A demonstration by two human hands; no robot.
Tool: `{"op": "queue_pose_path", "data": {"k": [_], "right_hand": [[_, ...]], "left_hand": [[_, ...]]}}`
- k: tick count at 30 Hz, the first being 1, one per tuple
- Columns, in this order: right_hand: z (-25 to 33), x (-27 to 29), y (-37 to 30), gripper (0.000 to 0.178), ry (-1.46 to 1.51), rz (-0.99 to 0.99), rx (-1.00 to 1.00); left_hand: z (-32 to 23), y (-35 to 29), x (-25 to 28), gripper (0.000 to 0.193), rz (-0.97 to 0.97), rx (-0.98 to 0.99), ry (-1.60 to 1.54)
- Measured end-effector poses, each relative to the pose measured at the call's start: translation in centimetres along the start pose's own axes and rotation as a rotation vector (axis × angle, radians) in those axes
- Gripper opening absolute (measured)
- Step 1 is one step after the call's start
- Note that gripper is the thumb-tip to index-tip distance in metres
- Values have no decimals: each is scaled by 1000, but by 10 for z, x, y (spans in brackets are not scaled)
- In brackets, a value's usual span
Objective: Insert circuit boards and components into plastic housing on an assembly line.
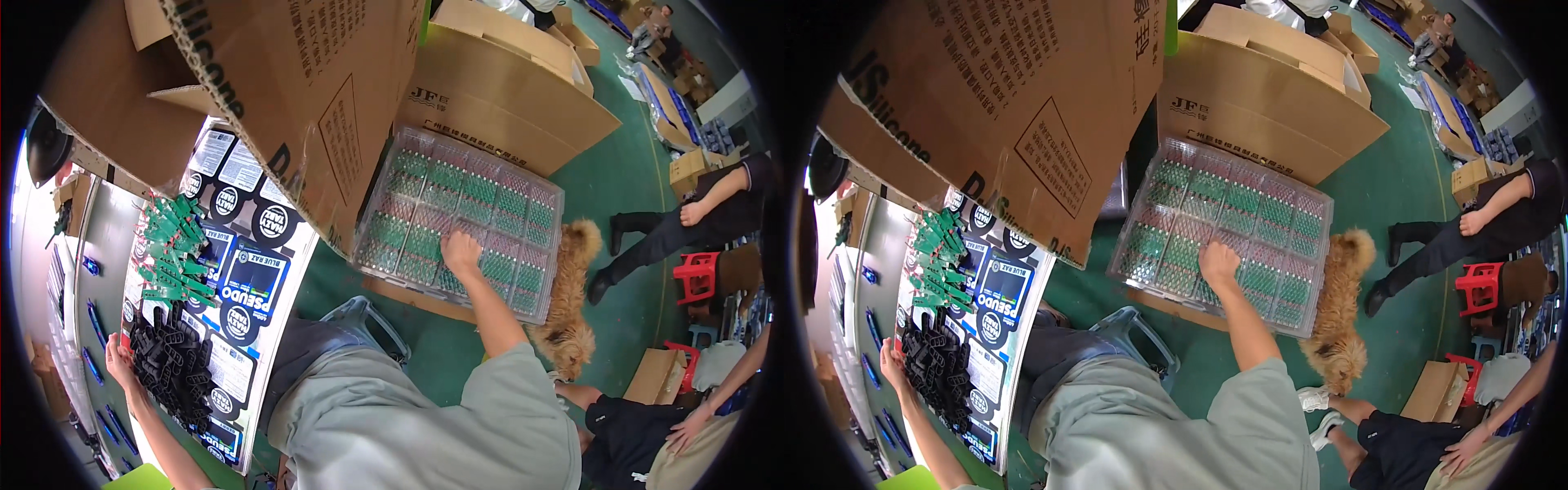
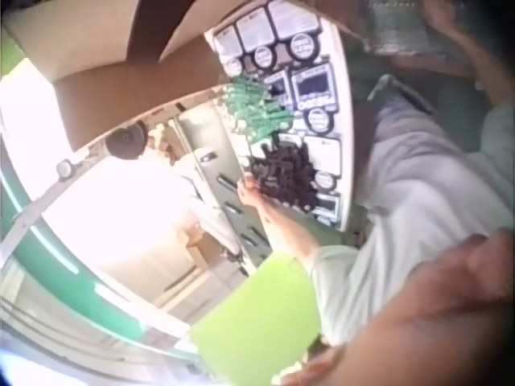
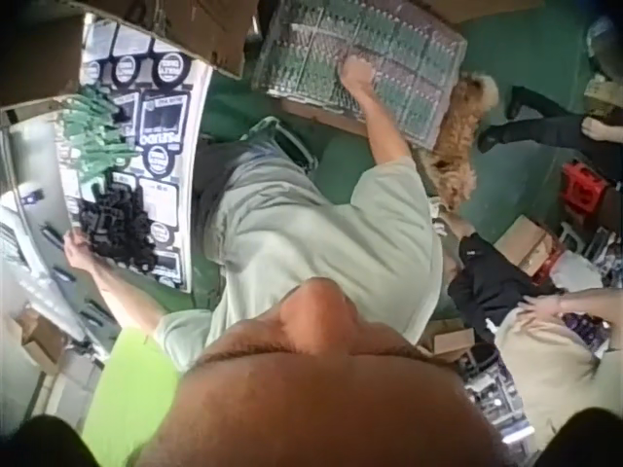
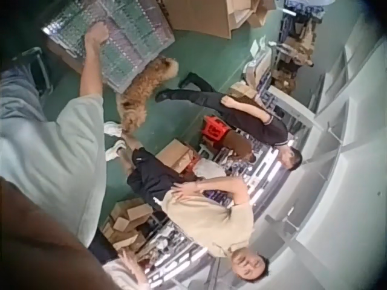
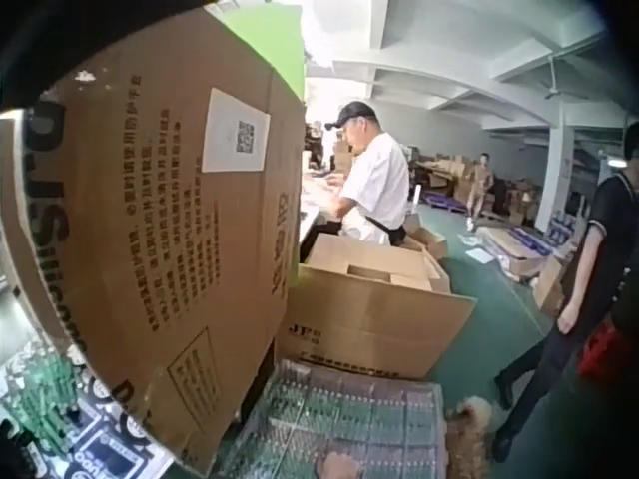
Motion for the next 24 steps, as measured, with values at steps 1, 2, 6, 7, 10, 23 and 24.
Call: {"op": "queue_pose_path", "data": {"k": [1, 2, 6, 7, 10, 23, 24], "right_hand": [[-5, -5, 0, 37, 40, -24, -46], [-8, -11, -1, 37, 41, -27, -50], [-6, -20, 6, 38, 41, -27, -36], [-7, -16, 4, 39, 51, -49, -57], [-8, 18, -9, 38, 48, -109, -59], [-23, 143, -127, 31, 117, -202, 85], [-15, 152, -147, 30, 113, -174, 126]], "left_hand": [[0, 1, -4, 28, 15, 5, 6], [3, 2, -7, 28, 4, 24, 10], [8, 7, 10, 29, 10, 0, 7], [7, 4, 4, 30, 6, -1, 14], [-1, -8, -5, 30, -11, 18, 7], [-205, -345, -199, 26, 933, -480, 132], [-191, -377, -203, 33, 1066, -167, 67]]}}
Point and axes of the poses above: each hand's wrist, its own y-axis towards the middle knuckle, its own x-axis out of the back of the hand, z = x × y, the point moved 7 cm from there along y, towards the middle knuckle, and after that the axes turned 13 degrees about -y, right-handed, at the moved point
